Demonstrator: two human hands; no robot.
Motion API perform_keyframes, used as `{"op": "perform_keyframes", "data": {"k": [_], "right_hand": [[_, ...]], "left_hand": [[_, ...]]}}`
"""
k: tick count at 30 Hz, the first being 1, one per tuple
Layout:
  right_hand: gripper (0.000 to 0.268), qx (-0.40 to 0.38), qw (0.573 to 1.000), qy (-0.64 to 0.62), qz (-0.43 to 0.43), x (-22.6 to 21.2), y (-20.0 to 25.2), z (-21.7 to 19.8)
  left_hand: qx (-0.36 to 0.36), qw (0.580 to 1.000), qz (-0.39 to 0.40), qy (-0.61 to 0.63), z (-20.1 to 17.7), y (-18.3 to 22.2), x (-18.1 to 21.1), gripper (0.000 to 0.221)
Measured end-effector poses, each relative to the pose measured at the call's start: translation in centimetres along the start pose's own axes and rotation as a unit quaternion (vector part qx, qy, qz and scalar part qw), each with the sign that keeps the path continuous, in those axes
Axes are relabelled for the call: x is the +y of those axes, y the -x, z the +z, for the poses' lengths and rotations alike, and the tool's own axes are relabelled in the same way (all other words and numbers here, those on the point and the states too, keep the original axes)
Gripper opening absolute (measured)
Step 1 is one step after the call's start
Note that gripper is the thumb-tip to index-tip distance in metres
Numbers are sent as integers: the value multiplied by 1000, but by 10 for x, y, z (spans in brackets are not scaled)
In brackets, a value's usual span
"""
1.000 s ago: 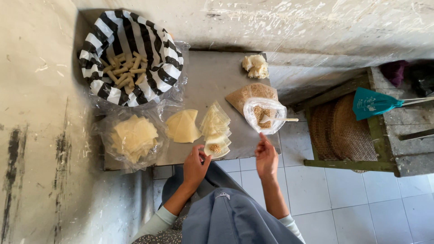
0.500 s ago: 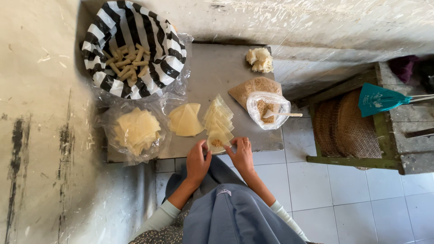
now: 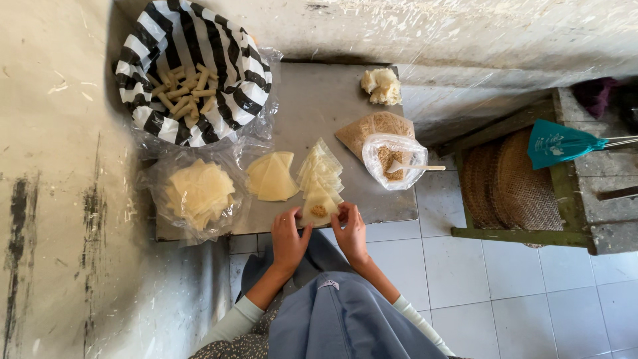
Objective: The person fills small square plastic sheets with a spoonful of filling from a bag and folds them into triangular shapes.
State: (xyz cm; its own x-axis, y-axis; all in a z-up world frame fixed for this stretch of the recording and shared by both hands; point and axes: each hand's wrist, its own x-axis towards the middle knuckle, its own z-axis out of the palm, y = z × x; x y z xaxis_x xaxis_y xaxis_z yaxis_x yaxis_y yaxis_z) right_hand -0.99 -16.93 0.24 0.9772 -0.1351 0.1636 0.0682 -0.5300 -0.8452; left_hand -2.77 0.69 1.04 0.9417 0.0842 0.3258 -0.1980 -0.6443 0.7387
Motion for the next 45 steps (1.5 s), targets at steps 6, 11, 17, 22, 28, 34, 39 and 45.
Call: {"op": "perform_keyframes", "data": {"k": [6, 11, 17, 22, 28, 34, 39, 45], "right_hand": [[32, 21, 999, -5, -41, 5, 5, 2], [34, -9, 994, 2, -108, -4, 8, 2], [37, -107, 981, 70, -143, -20, -6, -12], [45, -152, 962, 58, -221, -12, -16, -20], [23, -123, 976, 65, -165, 8, -22, -1], [27, -120, 993, 6, -5, -4, -35, 13], [11, -89, 981, 65, -161, -10, -33, 1], [18, -73, 973, 49, -215, -9, -25, -6]], "left_hand": [[-18, 999, 31, -31, 2, -2, -1, 40], [-41, 997, 52, 25, -6, -7, 7, 44], [-86, 993, 71, 37, -16, -20, 6, 32], [-82, 993, 64, 50, -5, -22, -2, 13], [-92, 995, 27, -18, 29, -33, -12, 4], [-115, 993, -14, 15, 32, -36, -16, 9], [-52, 998, -10, 18, 20, -38, -11, 13], [-14, 993, 115, 15, -2, -42, -9, 17]]}}
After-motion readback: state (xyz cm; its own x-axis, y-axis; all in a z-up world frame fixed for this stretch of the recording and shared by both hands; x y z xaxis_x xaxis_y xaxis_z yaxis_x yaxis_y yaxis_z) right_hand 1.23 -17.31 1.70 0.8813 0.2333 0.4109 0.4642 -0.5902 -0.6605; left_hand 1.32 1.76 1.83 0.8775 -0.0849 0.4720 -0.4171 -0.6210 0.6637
